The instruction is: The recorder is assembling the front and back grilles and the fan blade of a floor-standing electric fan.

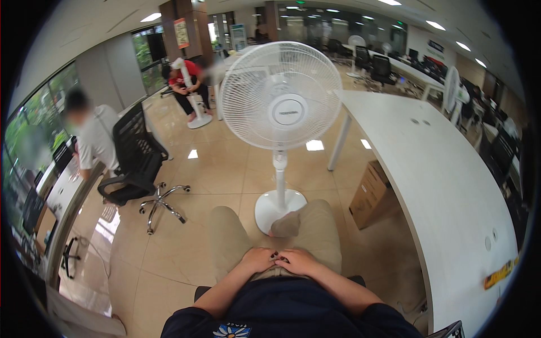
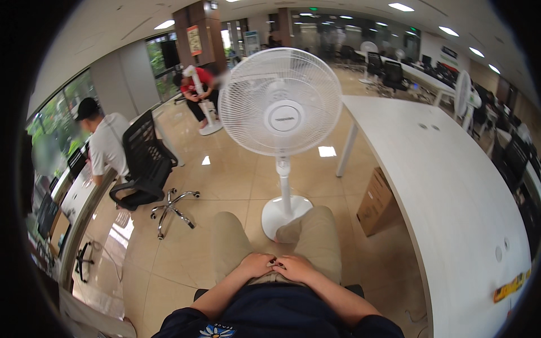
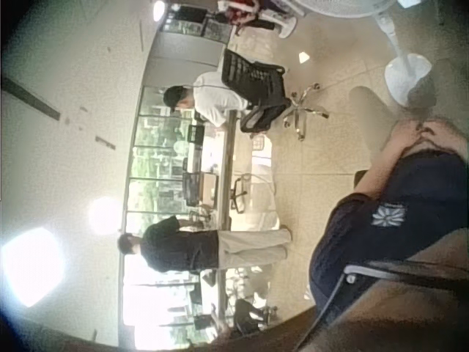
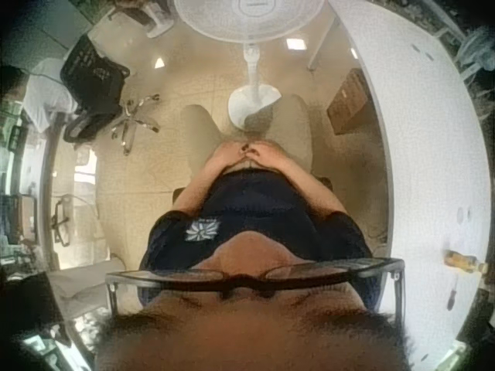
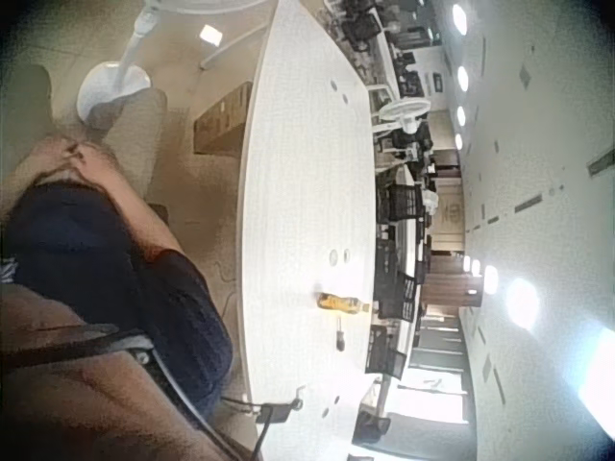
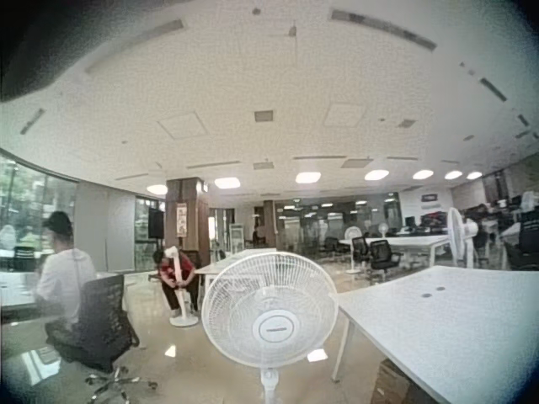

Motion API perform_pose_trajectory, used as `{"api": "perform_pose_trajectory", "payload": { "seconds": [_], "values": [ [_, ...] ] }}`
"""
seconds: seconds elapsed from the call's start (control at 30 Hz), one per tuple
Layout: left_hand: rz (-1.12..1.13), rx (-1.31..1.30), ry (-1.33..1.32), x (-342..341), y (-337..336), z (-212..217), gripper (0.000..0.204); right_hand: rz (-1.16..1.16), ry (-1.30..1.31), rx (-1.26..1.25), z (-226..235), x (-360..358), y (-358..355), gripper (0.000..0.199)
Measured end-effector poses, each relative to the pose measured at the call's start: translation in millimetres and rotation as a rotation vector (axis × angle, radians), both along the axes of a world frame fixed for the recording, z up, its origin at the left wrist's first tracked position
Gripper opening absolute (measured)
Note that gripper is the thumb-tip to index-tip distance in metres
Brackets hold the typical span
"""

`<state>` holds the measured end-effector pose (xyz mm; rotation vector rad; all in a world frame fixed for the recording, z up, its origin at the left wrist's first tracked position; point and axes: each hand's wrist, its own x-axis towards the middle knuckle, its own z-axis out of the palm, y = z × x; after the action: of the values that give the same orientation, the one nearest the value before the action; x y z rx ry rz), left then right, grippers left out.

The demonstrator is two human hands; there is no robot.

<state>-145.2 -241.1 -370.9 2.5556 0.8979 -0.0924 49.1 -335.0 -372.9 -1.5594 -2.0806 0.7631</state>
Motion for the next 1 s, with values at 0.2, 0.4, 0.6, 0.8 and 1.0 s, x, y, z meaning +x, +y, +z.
{"api": "perform_pose_trajectory", "payload": {
  "seconds": [0.2,0.4,0.6,0.8,1.0],
  "values": [
    [0.048,-0.024,0.026,-4,-4,-6,0.046,0.0,0.002,0.035,11,-7,-3,0.032],
    [-0.004,0.043,0.002,4,-10,-4,0.04,-0.065,0.086,0.047,6,-2,-13,0.025],
    [0.031,0.056,-0.09,-4,-12,-15,0.035,-0.042,0.104,0.054,-3,-7,-5,0.022],
    [0.032,0.056,-0.105,8,-7,-19,0.031,-0.025,0.153,0.039,-20,7,4,0.017],
    [0.033,0.064,-0.161,6,-10,-22,0.032,0.016,0.026,0.0,18,3,4,0.036]
  ]
}}
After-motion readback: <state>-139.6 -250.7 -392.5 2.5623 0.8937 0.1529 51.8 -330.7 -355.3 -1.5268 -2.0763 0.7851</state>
